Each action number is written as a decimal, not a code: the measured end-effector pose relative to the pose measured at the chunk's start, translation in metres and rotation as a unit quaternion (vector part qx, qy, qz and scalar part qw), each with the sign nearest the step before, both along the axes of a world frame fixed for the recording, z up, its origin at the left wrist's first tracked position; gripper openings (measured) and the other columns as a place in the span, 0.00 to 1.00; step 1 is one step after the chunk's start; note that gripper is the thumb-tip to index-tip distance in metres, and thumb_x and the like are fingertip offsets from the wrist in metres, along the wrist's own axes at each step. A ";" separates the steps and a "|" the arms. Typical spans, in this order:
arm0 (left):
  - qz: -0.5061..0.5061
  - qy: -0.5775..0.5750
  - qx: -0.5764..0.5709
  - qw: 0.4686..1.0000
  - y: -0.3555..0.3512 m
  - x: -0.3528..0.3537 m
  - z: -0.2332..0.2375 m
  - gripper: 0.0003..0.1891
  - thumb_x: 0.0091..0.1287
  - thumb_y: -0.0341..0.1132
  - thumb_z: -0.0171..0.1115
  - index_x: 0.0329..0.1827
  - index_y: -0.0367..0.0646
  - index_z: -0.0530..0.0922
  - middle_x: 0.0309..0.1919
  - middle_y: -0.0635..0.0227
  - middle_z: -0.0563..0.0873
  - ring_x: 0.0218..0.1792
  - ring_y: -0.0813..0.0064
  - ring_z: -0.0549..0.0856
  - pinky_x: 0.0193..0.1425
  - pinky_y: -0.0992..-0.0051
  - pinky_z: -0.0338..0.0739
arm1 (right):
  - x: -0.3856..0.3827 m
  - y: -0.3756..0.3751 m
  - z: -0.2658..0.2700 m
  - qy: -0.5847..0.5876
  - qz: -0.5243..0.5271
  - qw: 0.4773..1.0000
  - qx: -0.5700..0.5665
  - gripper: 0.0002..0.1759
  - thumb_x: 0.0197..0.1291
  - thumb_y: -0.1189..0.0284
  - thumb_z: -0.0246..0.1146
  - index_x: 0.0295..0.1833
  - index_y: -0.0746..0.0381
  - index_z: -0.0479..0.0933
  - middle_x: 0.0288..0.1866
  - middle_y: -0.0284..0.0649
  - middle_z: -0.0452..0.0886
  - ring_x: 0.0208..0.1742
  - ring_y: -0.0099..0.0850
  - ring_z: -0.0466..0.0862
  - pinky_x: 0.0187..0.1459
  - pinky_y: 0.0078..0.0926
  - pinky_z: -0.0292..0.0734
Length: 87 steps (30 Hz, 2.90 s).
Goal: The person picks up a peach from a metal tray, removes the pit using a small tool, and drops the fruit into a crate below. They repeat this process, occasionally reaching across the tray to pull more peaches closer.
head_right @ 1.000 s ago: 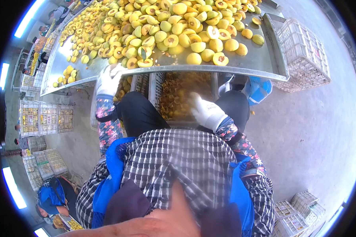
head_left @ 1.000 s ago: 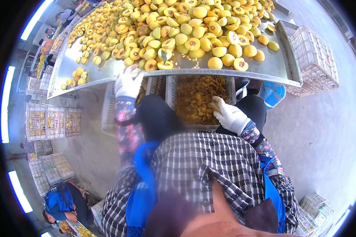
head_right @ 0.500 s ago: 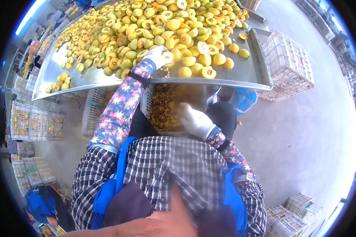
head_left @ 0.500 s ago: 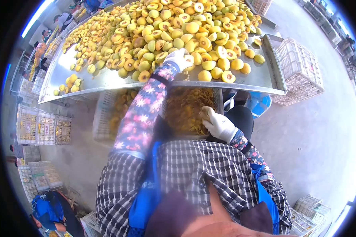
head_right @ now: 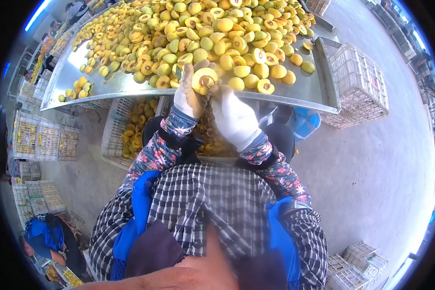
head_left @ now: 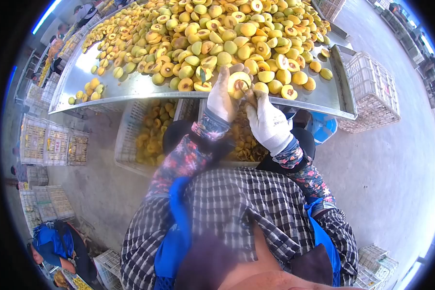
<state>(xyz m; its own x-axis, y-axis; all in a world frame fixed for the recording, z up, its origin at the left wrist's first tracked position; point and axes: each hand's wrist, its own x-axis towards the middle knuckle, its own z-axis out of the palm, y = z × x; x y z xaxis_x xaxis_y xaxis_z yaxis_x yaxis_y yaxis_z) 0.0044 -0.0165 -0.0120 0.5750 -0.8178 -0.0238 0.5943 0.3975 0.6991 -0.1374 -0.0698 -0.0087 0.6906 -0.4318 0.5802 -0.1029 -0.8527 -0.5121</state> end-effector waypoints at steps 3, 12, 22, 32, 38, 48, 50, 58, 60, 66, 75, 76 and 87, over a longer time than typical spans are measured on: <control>0.037 -0.020 0.007 0.999 -0.003 -0.010 -0.001 0.29 0.78 0.57 0.44 0.63 0.37 0.70 0.53 0.58 0.81 0.49 0.65 0.83 0.51 0.71 0.81 | -0.002 0.000 -0.008 -0.008 0.001 0.999 -0.051 0.25 0.65 0.73 0.61 0.61 0.78 0.65 0.37 0.54 0.82 0.32 0.50 0.84 0.33 0.38 0.79; 0.084 -0.043 -0.014 0.995 -0.001 -0.028 0.000 0.20 0.76 0.49 0.55 0.55 0.39 0.76 0.52 0.60 0.82 0.49 0.65 0.83 0.50 0.66 0.84 | -0.002 -0.002 -0.026 -0.023 0.034 0.998 -0.040 0.27 0.64 0.74 0.63 0.62 0.78 0.64 0.32 0.53 0.81 0.31 0.48 0.83 0.32 0.36 0.78; -0.070 -0.234 0.136 0.960 0.004 0.006 0.000 0.28 0.78 0.53 0.46 0.47 0.33 0.79 0.39 0.56 0.88 0.37 0.66 0.88 0.46 0.71 0.84 | -0.016 -0.014 -0.023 0.153 0.101 0.962 0.202 0.20 0.70 0.68 0.57 0.61 0.67 0.66 0.40 0.45 0.81 0.39 0.44 0.84 0.41 0.35 0.78; -0.071 0.057 0.086 0.992 -0.005 -0.007 0.007 0.27 0.72 0.55 0.57 0.51 0.33 0.75 0.39 0.51 0.86 0.32 0.60 0.88 0.34 0.66 0.87 | -0.018 -0.004 0.005 0.004 0.299 0.488 0.820 0.15 0.75 0.57 0.52 0.52 0.57 0.72 0.21 0.23 0.62 0.14 0.16 0.57 0.15 0.18 0.51; -0.037 -0.219 0.123 0.967 0.000 0.019 -0.021 0.19 0.75 0.45 0.55 0.48 0.34 0.81 0.39 0.56 0.88 0.36 0.64 0.89 0.39 0.71 0.86 | -0.035 -0.009 -0.003 0.117 0.291 0.556 0.770 0.18 0.76 0.57 0.50 0.53 0.62 0.70 0.20 0.28 0.63 0.13 0.19 0.62 0.14 0.17 0.57; 0.161 -0.741 0.516 0.399 0.103 0.139 -0.016 0.31 0.62 0.55 0.65 0.65 0.48 0.75 0.64 0.53 0.75 0.65 0.50 0.73 0.67 0.55 0.69 | -0.066 -0.011 -0.055 0.348 0.190 0.898 0.191 0.18 0.70 0.65 0.55 0.57 0.66 0.66 0.47 0.56 0.83 0.46 0.53 0.84 0.46 0.46 0.79; 0.139 -0.735 0.464 0.475 0.066 0.137 -0.006 0.31 0.62 0.52 0.66 0.64 0.42 0.75 0.62 0.53 0.78 0.62 0.52 0.76 0.67 0.60 0.70 | -0.059 -0.010 -0.054 0.349 0.188 0.898 0.189 0.18 0.70 0.65 0.56 0.57 0.65 0.66 0.47 0.56 0.83 0.47 0.53 0.84 0.47 0.45 0.79; 0.051 -0.751 0.508 0.419 -0.044 0.152 -0.021 0.23 0.61 0.49 0.63 0.60 0.53 0.79 0.49 0.59 0.86 0.50 0.53 0.84 0.56 0.57 0.78 | -0.066 -0.010 -0.062 0.257 0.188 0.930 0.182 0.18 0.70 0.65 0.57 0.58 0.64 0.68 0.45 0.54 0.83 0.46 0.51 0.84 0.47 0.40 0.79; 0.073 -0.738 0.449 0.498 -0.036 0.138 0.000 0.20 0.63 0.46 0.62 0.58 0.53 0.80 0.50 0.59 0.85 0.52 0.57 0.84 0.56 0.58 0.78 | -0.066 -0.013 -0.051 0.234 0.149 0.933 0.229 0.19 0.70 0.65 0.57 0.60 0.64 0.67 0.41 0.51 0.84 0.42 0.46 0.85 0.45 0.36 0.79; 0.143 -0.780 0.144 0.592 0.021 0.018 0.033 0.22 0.57 0.30 0.69 0.57 0.49 0.81 0.53 0.61 0.83 0.52 0.57 0.83 0.56 0.63 0.80 | -0.026 -0.023 -0.026 -0.076 0.119 0.766 0.628 0.19 0.75 0.57 0.51 0.61 0.58 0.68 0.29 0.33 0.75 0.15 0.19 0.68 0.14 0.16 0.57; -0.119 0.059 -0.080 0.988 0.033 -0.019 0.012 0.23 0.75 0.45 0.56 0.67 0.41 0.70 0.63 0.58 0.76 0.61 0.62 0.78 0.68 0.62 0.72 | -0.006 -0.019 0.010 -0.129 0.170 0.785 0.581 0.24 0.67 0.70 0.63 0.63 0.69 0.66 0.57 0.41 0.77 0.55 0.30 0.79 0.57 0.28 0.74; -0.192 0.143 -0.066 0.969 0.024 -0.010 0.007 0.23 0.75 0.47 0.56 0.66 0.42 0.71 0.61 0.58 0.77 0.59 0.62 0.78 0.67 0.61 0.72 | -0.006 -0.020 0.008 -0.100 0.151 0.829 0.529 0.23 0.65 0.70 0.64 0.61 0.68 0.67 0.56 0.43 0.78 0.54 0.33 0.80 0.56 0.30 0.75; -0.029 0.155 -0.012 0.987 0.009 -0.021 -0.012 0.18 0.75 0.45 0.55 0.58 0.41 0.72 0.53 0.58 0.80 0.55 0.59 0.82 0.60 0.63 0.80 | -0.033 0.002 0.006 0.047 -0.016 0.995 0.090 0.15 0.67 0.71 0.59 0.57 0.64 0.71 0.37 0.49 0.83 0.35 0.45 0.85 0.37 0.37 0.81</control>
<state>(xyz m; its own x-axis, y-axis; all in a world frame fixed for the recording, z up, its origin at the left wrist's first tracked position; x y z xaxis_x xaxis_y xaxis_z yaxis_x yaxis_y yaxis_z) -0.0166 -0.0074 -0.0239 0.4943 -0.8520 -0.1724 0.8012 0.3696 0.4705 -0.1701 -0.0682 -0.0026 0.7226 -0.5459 0.4241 -0.1841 -0.7432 -0.6432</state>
